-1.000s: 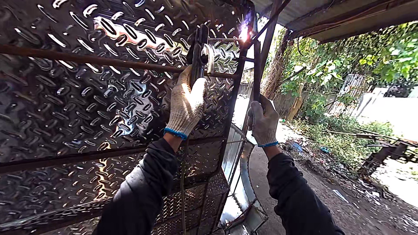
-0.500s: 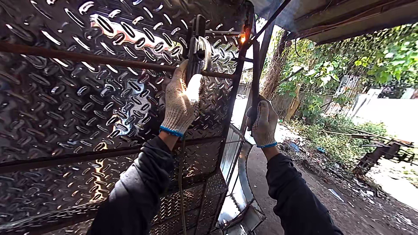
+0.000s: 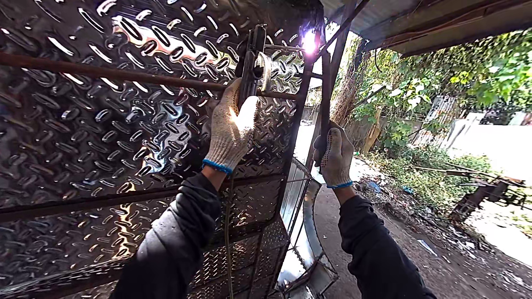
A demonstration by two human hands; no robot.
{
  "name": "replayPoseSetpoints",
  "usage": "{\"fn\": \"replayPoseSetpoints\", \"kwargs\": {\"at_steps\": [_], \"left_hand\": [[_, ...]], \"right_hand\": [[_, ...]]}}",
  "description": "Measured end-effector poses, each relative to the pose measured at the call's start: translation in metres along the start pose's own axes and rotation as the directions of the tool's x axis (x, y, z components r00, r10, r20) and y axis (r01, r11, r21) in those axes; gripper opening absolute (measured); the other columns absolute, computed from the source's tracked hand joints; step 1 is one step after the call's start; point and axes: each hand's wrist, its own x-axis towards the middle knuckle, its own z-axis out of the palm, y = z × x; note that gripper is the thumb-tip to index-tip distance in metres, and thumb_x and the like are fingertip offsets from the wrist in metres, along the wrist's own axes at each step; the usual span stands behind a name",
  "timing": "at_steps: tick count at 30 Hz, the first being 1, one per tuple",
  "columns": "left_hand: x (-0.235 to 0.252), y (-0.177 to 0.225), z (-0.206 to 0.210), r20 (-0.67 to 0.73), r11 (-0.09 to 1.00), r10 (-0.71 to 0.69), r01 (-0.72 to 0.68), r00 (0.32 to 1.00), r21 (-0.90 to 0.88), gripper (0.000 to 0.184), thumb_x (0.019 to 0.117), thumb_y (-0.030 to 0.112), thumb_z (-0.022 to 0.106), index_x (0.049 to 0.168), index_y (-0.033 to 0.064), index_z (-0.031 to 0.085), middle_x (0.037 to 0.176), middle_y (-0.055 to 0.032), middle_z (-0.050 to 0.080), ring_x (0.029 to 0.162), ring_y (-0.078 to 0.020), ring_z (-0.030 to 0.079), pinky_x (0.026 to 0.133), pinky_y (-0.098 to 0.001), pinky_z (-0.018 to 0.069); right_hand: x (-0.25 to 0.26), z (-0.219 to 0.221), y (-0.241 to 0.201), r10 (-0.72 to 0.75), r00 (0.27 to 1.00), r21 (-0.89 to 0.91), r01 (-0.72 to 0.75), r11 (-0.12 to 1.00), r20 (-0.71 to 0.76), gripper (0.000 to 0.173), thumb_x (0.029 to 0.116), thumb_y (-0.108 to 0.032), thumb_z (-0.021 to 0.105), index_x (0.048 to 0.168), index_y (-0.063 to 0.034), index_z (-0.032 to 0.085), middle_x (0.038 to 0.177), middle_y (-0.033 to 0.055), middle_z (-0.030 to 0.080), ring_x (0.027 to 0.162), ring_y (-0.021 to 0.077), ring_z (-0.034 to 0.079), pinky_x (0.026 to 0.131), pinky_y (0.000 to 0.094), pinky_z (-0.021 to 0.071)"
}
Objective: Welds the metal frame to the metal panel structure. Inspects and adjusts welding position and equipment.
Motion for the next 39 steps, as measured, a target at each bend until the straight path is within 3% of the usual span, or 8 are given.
{"fn": "replayPoseSetpoints", "kwargs": {"at_steps": [8, 10, 14, 17, 24, 34, 39], "left_hand": [[0.006, 0.013, -0.007, 0.019, 0.976, 0.062, -0.064, 0.998, 0.209, 0.049, 0.1053, 0.028, 0.054, 0.152, 0.0152, 0.047, 0.102, -0.0054, 0.071, 0.065, -0.0122, 0.067, 0.059, -0.0338, 0.0603], [0.007, 0.012, -0.008, 0.021, 0.982, 0.068, -0.071, 0.997, 0.176, 0.048, 0.1056, 0.028, 0.054, 0.151, 0.0143, 0.047, 0.100, -0.0054, 0.070, 0.064, -0.0118, 0.066, 0.058, -0.0327, 0.0597], [0.005, 0.003, -0.012, 0.011, 0.994, 0.092, -0.092, 0.996, -0.055, 0.050, 0.1064, 0.024, 0.054, 0.154, 0.0140, 0.043, 0.095, -0.0050, 0.070, 0.060, -0.0153, 0.066, 0.048, -0.0329, 0.0588], [0.006, 0.003, -0.019, -0.033, 0.987, 0.144, -0.146, 0.989, -0.065, 0.050, 0.1067, 0.024, 0.052, 0.154, 0.0140, 0.043, 0.094, -0.0064, 0.070, 0.059, -0.0169, 0.065, 0.047, -0.0343, 0.0575], [0.013, 0.006, -0.024, 0.010, 0.991, 0.134, -0.134, 0.991, -0.001, 0.046, 0.1062, 0.025, 0.055, 0.150, 0.0134, 0.048, 0.092, -0.0062, 0.070, 0.057, -0.0159, 0.064, 0.048, -0.0341, 0.0581], [0.011, -0.001, -0.015, 0.036, 0.995, 0.022, -0.018, 0.999, -0.094, 0.048, 0.1057, 0.027, 0.057, 0.152, 0.0167, 0.047, 0.086, -0.0049, 0.070, 0.056, -0.0167, 0.064, 0.044, -0.0337, 0.0567], [0.013, -0.006, -0.013, 0.010, 0.985, 0.096, -0.094, 0.995, -0.142, 0.047, 0.1067, 0.025, 0.055, 0.152, 0.0140, 0.047, 0.087, -0.0060, 0.070, 0.056, -0.0179, 0.065, 0.044, -0.0348, 0.0567]], "right_hand": [[0.001, -0.001, 0.002, -0.021, 1.000, -0.029, 0.021, 0.999, 0.010, 0.050, 0.1103, -0.040, 0.030, 0.136, -0.0061, 0.057, 0.071, 0.0034, 0.064, 0.047, 0.0160, 0.057, 0.041, 0.0341, 0.0526], [0.001, -0.002, 0.004, -0.017, 1.000, -0.023, 0.017, 1.000, 0.016, 0.052, 0.1102, -0.042, 0.030, 0.136, -0.0056, 0.057, 0.073, 0.0037, 0.065, 0.048, 0.0159, 0.058, 0.042, 0.0342, 0.0531], [0.001, -0.001, 0.005, -0.019, 1.000, 0.033, 0.018, 0.999, 0.021, 0.051, 0.1106, -0.039, 0.029, 0.139, -0.0045, 0.055, 0.072, 0.0028, 0.065, 0.048, 0.0151, 0.057, 0.042, 0.0335, 0.0531], [0.001, -0.001, 0.005, -0.020, 1.000, 0.061, 0.019, 0.998, 0.020, 0.051, 0.1102, -0.038, 0.027, 0.137, -0.0053, 0.055, 0.070, 0.0025, 0.064, 0.047, 0.0152, 0.056, 0.041, 0.0332, 0.0514], [0.000, -0.001, 0.004, 0.000, 1.000, 0.057, -0.001, 0.998, 0.016, 0.053, 0.1109, -0.040, 0.025, 0.139, -0.0060, 0.055, 0.072, 0.0033, 0.065, 0.048, 0.0156, 0.057, 0.042, 0.0332, 0.0523], [0.000, -0.001, 0.004, -0.004, 1.000, 0.043, 0.003, 0.999, 0.016, 0.048, 0.1109, -0.037, 0.032, 0.138, -0.0069, 0.056, 0.073, 0.0036, 0.065, 0.048, 0.0155, 0.057, 0.043, 0.0336, 0.0529], [0.001, -0.001, 0.002, -0.013, 1.000, 0.004, 0.013, 1.000, 0.024, 0.049, 0.1106, -0.037, 0.029, 0.139, -0.0067, 0.056, 0.072, 0.0031, 0.065, 0.047, 0.0156, 0.056, 0.040, 0.0335, 0.0518]]}}
